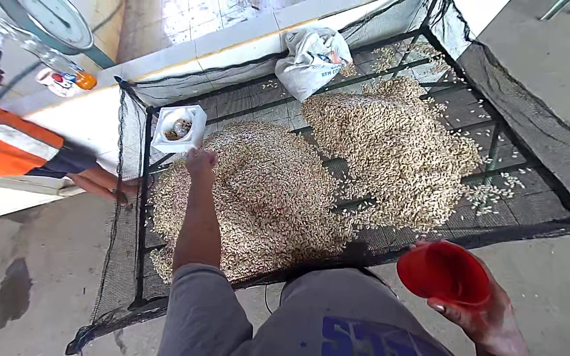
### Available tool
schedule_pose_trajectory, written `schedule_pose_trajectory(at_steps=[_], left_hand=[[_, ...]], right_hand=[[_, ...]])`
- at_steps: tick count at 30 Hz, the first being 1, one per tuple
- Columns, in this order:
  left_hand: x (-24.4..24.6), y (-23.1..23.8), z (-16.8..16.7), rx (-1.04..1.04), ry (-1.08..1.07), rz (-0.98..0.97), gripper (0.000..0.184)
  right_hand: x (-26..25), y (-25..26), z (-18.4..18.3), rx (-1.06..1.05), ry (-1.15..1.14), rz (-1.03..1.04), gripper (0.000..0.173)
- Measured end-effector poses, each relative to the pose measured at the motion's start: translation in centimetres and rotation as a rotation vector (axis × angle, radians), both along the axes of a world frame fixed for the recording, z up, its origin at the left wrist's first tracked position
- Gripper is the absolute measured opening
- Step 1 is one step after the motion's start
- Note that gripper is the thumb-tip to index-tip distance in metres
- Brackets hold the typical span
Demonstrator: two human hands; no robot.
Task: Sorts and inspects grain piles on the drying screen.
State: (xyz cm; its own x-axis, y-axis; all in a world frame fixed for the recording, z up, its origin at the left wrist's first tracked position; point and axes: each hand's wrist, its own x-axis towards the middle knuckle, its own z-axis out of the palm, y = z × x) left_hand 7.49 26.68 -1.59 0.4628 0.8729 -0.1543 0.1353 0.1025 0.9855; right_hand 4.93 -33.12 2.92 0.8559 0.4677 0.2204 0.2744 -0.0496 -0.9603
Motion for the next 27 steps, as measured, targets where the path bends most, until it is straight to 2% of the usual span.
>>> schedule_pose_trajectory(at_steps=[2, 5, 8, 11, 15, 20, 23, 27], left_hand=[[0.4, -3.3, -0.8, -0.101, -0.019, -0.039, 0.048], [1.1, -8.6, -1.0, -0.165, -0.032, -0.185, 0.029], [2.0, -13.6, -0.8, -0.065, 0.098, -0.451, 0.029], [2.6, -17.9, -1.8, 0.144, 0.277, -0.744, 0.034], [5.8, -26.0, -3.3, 0.439, 0.463, -1.129, 0.04], [7.7, -35.7, -8.0, 0.78, 0.604, -1.504, 0.055], [7.7, -41.8, -8.9, 1.075, 0.555, -1.723, 0.052], [9.0, -49.7, -10.6, 1.262, 0.44, -1.862, 0.044]], right_hand=[[-0.1, 0.0, -0.2, 0.0, 0.019, 0.007, 0.093], [0.1, -0.3, 0.0, -0.022, 0.022, 0.024, 0.094], [0.6, -0.4, 0.4, -0.011, 0.026, 0.028, 0.093], [0.2, -0.4, 1.0, -0.023, 0.025, 0.016, 0.089], [-0.4, -1.8, 1.0, 0.005, 0.066, -0.028, 0.093], [-1.4, -4.8, 0.4, -0.022, 0.121, -0.101, 0.092], [-1.8, -7.3, 0.5, -0.042, 0.129, -0.163, 0.093], [-1.5, -11.2, 0.5, -0.078, 0.091, -0.234, 0.095]])
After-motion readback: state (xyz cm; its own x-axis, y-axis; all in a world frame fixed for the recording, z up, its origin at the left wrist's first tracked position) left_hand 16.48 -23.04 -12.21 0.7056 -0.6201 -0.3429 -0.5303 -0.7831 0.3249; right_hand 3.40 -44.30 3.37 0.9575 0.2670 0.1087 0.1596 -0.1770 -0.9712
